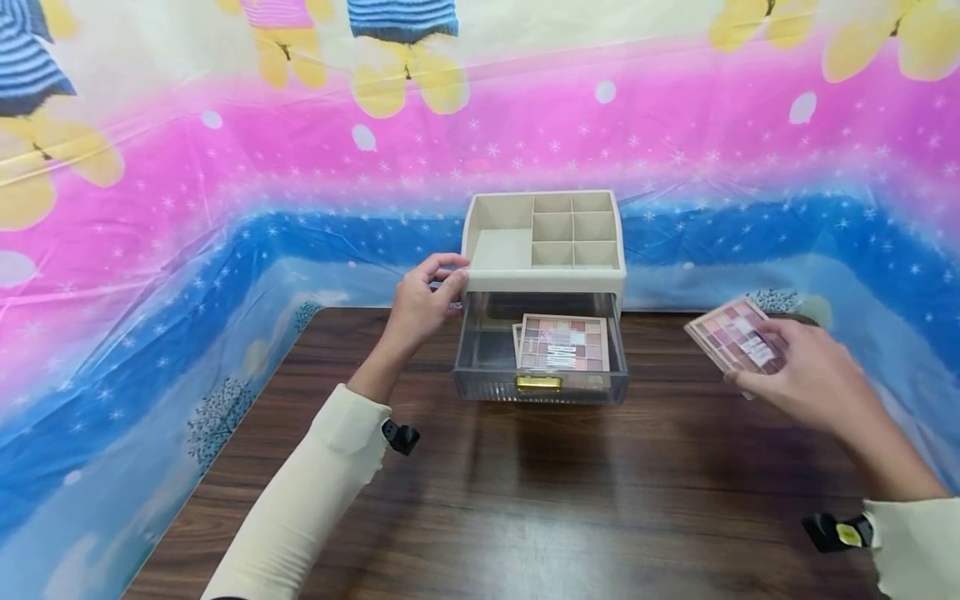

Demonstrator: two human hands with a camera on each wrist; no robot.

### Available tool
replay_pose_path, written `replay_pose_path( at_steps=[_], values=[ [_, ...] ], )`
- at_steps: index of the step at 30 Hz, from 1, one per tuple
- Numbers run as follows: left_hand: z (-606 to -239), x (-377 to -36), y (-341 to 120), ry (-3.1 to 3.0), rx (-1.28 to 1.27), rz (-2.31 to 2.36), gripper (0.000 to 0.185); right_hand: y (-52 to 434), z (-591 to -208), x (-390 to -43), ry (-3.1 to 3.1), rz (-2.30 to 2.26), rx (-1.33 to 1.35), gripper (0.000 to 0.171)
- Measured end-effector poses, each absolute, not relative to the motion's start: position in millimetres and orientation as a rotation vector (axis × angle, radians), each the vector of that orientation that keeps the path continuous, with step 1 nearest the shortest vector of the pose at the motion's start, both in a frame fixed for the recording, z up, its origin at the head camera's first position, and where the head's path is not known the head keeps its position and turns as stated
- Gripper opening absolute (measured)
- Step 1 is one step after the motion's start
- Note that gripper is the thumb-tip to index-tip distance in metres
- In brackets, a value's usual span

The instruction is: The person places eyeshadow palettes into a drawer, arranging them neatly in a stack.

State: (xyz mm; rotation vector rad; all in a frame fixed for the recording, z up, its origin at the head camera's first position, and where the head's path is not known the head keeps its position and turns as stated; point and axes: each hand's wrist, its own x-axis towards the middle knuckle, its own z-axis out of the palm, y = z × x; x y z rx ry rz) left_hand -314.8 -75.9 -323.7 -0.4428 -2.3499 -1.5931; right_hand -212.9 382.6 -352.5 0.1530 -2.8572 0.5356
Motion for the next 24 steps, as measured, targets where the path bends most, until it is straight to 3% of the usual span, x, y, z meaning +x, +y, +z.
replay_pose_path(
  at_steps=[13,24],
  values=[
    [-321.6,-313.3,-75.7,-2.35,-0.425,-1.575,0.022,299.4,-286.4,-208.3,-2.698,0.732,0.694,0.086],
    [-322.7,-312.4,-75.1,-2.355,-0.423,-1.551,0.023,236.2,-276.2,-223.1,-2.787,0.661,0.966,0.072]
  ],
)
